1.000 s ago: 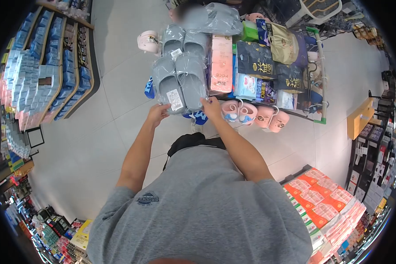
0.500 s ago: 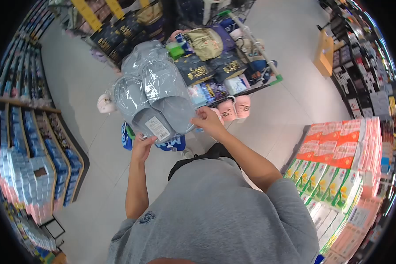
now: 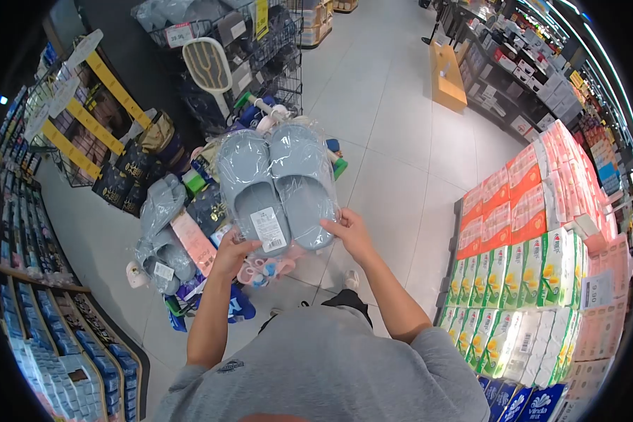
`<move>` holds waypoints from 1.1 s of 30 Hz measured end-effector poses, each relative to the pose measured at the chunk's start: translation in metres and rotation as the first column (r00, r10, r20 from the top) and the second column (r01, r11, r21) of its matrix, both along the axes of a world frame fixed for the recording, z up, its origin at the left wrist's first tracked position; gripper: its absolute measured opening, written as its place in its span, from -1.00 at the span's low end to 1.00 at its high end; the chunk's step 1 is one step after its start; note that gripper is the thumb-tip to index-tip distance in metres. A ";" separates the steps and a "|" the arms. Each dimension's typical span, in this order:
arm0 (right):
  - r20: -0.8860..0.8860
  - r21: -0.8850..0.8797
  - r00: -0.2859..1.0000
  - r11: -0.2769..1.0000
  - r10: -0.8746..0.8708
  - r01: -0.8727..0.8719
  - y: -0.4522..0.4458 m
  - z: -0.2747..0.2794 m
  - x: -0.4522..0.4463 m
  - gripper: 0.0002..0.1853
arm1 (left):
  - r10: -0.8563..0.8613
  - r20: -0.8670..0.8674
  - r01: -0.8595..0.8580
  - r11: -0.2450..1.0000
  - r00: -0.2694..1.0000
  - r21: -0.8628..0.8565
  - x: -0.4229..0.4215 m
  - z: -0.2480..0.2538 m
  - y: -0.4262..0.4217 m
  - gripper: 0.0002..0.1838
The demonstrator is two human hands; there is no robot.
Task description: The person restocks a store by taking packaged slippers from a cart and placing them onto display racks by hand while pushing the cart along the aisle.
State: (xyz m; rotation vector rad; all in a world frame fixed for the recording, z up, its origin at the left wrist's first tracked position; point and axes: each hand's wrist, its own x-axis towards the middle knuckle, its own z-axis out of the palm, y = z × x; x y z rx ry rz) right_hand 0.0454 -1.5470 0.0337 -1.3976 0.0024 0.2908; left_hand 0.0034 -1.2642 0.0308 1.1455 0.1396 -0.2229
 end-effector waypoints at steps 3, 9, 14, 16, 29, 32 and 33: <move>0.052 0.025 0.998 0.999 -0.032 0.030 -0.057 0.018 0.024 -0.73 | -0.026 0.043 0.025 0.999 0.999 0.034 0.035 0.003 -0.056 -0.42; 0.075 -0.040 0.997 0.999 -0.014 0.017 -0.181 -0.016 0.076 -0.74 | -0.109 -0.030 0.107 0.992 0.994 -0.060 0.097 -0.005 -0.168 -0.39; 0.023 0.049 0.994 0.994 -0.103 0.102 -0.240 -0.004 0.097 -0.78 | -0.124 -0.057 0.116 0.985 0.991 -0.129 0.133 -0.007 -0.239 -0.40; 0.064 -0.074 0.996 0.994 -0.069 0.074 -0.259 -0.014 0.111 -0.77 | -0.122 -0.051 0.117 0.988 0.991 -0.098 0.149 -0.017 -0.251 -0.41; -0.032 -0.020 0.993 0.994 -0.111 0.111 -0.318 -0.024 0.235 -0.72 | -0.124 -0.006 0.124 0.990 0.992 0.071 0.289 -0.015 -0.311 -0.40; -0.025 0.073 0.992 0.990 -0.122 0.123 -0.321 -0.015 0.279 -0.73 | -0.155 -0.023 0.157 0.982 0.988 0.102 0.336 -0.028 -0.308 -0.41; 0.010 0.058 0.994 0.992 -0.109 0.108 -0.323 -0.011 0.296 -0.73 | -0.178 -0.019 0.179 0.977 0.984 0.119 0.355 -0.032 -0.307 -0.42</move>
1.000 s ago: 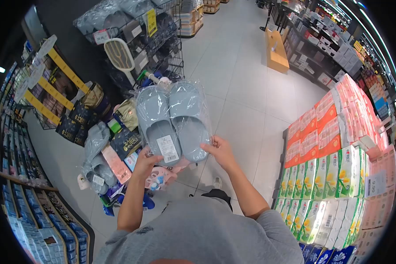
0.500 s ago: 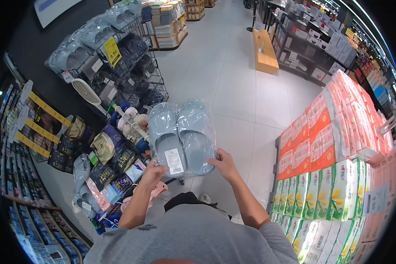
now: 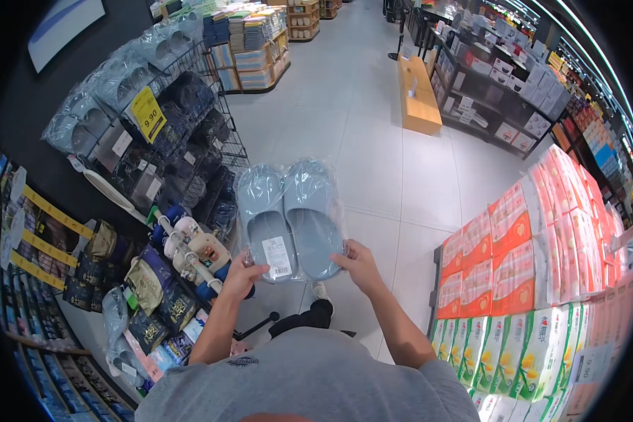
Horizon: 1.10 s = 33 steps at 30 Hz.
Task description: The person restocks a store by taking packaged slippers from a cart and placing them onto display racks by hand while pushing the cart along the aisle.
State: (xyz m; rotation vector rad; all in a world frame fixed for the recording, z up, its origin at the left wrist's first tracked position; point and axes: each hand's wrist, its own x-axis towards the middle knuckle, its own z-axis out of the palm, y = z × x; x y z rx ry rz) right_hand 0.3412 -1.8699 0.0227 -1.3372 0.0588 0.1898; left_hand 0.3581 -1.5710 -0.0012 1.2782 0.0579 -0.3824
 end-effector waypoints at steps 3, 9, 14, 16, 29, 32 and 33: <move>0.038 -0.066 0.999 0.997 0.029 -0.027 -0.009 0.010 0.059 -0.71 | 0.071 0.031 -0.068 0.993 0.997 -0.098 0.052 0.012 -0.018 -0.44; 0.093 -0.175 0.990 0.980 0.108 -0.091 -0.017 0.039 0.165 -0.63 | 0.025 0.124 -0.018 0.998 0.992 -0.060 0.148 0.040 -0.022 -0.40; 0.068 -0.045 0.992 0.993 0.109 -0.106 0.001 0.049 0.215 -0.65 | 0.139 0.132 -0.129 0.988 0.982 -0.080 0.180 0.054 -0.012 -0.36; 0.040 -0.011 0.991 0.991 0.131 -0.130 0.008 0.040 0.237 -0.66 | 0.173 0.130 -0.162 0.983 0.976 -0.091 0.187 0.057 -0.006 -0.35; 0.146 0.357 0.890 0.816 0.431 -0.454 0.086 0.065 0.412 -0.53 | 0.418 0.236 -0.435 0.900 0.877 0.020 0.271 0.104 0.047 -0.33; 0.187 0.359 0.835 0.755 0.517 -0.548 0.112 0.082 0.464 -0.50 | 0.481 0.282 -0.519 0.852 0.830 0.072 0.299 0.125 0.061 -0.35; 0.189 0.359 0.820 0.740 0.540 -0.569 0.120 0.087 0.484 -0.50 | 0.513 0.282 -0.555 0.827 0.811 0.090 0.307 0.133 0.062 -0.35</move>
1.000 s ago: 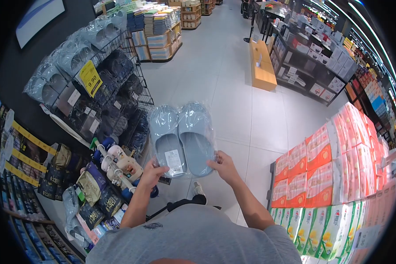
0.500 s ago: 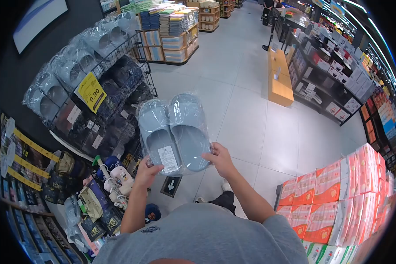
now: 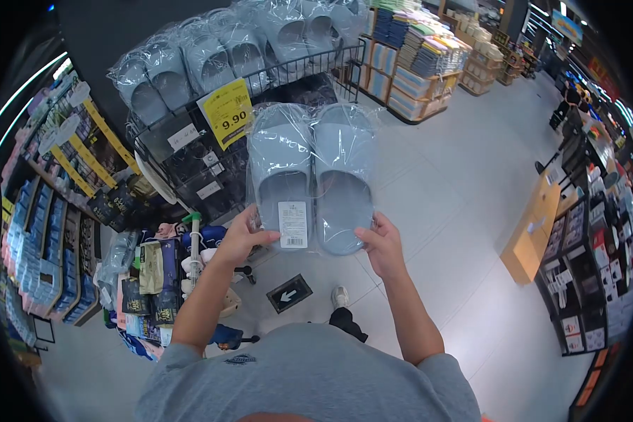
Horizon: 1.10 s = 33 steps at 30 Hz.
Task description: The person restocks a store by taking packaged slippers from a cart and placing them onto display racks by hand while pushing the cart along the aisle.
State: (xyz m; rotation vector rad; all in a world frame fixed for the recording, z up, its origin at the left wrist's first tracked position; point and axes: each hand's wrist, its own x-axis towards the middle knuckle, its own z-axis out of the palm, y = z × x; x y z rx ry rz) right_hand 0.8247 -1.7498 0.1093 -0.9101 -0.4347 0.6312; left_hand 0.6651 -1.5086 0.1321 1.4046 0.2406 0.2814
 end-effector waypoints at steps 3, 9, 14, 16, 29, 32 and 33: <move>0.029 0.023 0.993 0.993 0.117 -0.117 0.024 0.006 0.050 -0.49 | 0.081 0.018 -0.081 0.997 0.997 0.009 0.026 0.023 0.006 -0.38; 0.017 0.050 0.954 0.952 0.301 -0.301 0.062 0.017 0.133 -0.52 | 0.191 0.009 -0.191 0.979 0.981 0.073 0.079 0.036 0.027 -0.40; 0.137 -0.009 0.904 0.913 0.406 -0.408 0.115 0.035 0.173 -0.49 | 0.302 -0.014 -0.297 0.945 0.953 0.136 0.089 0.068 0.048 -0.34; 0.208 -0.013 0.895 0.916 0.395 -0.402 0.145 0.060 0.168 -0.50 | 0.359 0.076 -0.367 0.901 0.930 0.230 0.081 0.081 0.069 -0.36; 0.857 -0.228 0.464 0.972 0.224 -0.048 0.342 0.184 0.102 -0.63 | 0.603 0.328 -0.673 0.531 0.727 0.515 -0.004 0.170 0.230 -0.49; 0.889 -0.110 0.449 0.994 0.087 0.026 0.387 0.183 0.084 -0.60 | 0.612 0.376 -0.711 0.513 0.696 0.481 -0.015 0.176 0.264 -0.48; 0.889 -0.107 0.453 0.993 0.072 0.052 0.401 0.184 0.079 -0.60 | 0.592 0.377 -0.696 0.530 0.713 0.484 -0.018 0.177 0.280 -0.48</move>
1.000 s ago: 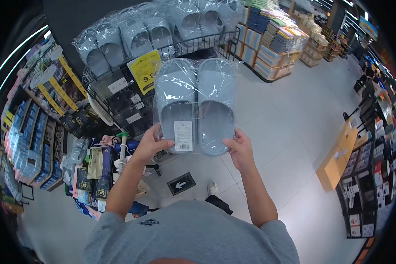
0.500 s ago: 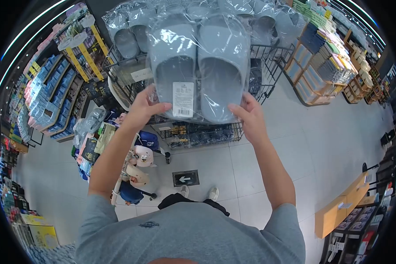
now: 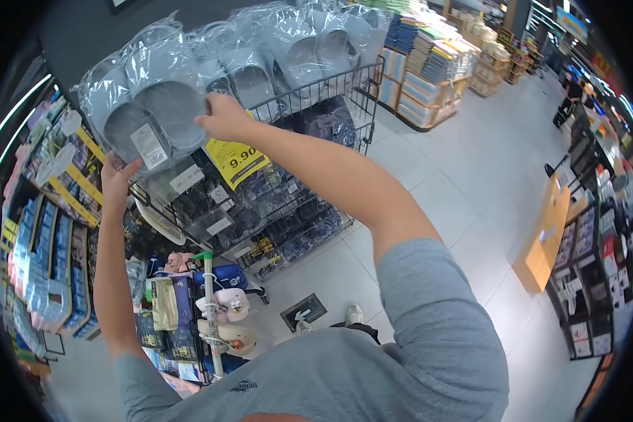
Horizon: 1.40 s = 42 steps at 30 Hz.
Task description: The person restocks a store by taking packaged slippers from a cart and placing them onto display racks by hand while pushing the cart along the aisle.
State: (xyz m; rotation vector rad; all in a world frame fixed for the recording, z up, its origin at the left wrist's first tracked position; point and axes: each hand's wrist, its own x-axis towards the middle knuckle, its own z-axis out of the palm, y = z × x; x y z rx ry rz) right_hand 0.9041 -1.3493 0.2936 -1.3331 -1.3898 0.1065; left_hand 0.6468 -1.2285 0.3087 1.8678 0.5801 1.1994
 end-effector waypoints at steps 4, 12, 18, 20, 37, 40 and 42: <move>0.110 -0.043 0.983 0.988 -0.144 0.149 0.041 -0.001 -0.017 -0.62 | 0.094 -0.093 -0.085 0.992 0.991 0.096 -0.011 -0.008 0.041 -0.52; 0.106 -0.189 0.972 0.956 -0.209 0.226 0.082 -0.009 -0.045 -0.55 | 0.222 -0.029 -0.214 0.961 0.975 0.173 -0.019 -0.046 0.095 -0.51; 0.144 -0.264 0.957 0.922 -0.251 0.282 0.103 -0.021 -0.033 -0.40 | 0.276 0.105 -0.293 0.931 0.955 0.218 -0.013 -0.059 0.094 -0.34; 0.146 -0.253 0.957 0.926 -0.250 0.280 0.101 -0.026 -0.037 -0.36 | 0.306 0.114 -0.324 0.925 0.945 0.200 -0.009 -0.058 0.088 -0.32; 0.337 0.190 0.845 0.909 -0.416 0.372 0.101 -0.049 -0.038 -0.13 | 0.327 0.239 -0.405 0.753 0.914 0.519 -0.002 -0.066 0.078 -0.08; 0.339 0.006 0.870 0.926 -0.357 0.377 0.093 -0.041 -0.037 -0.15 | 0.316 0.274 -0.416 0.748 0.908 0.518 0.000 -0.065 0.076 -0.12; 0.387 -0.145 0.878 0.922 -0.282 0.360 0.091 -0.037 -0.036 -0.14 | 0.345 0.236 -0.418 0.761 0.908 0.495 -0.002 -0.065 0.074 -0.18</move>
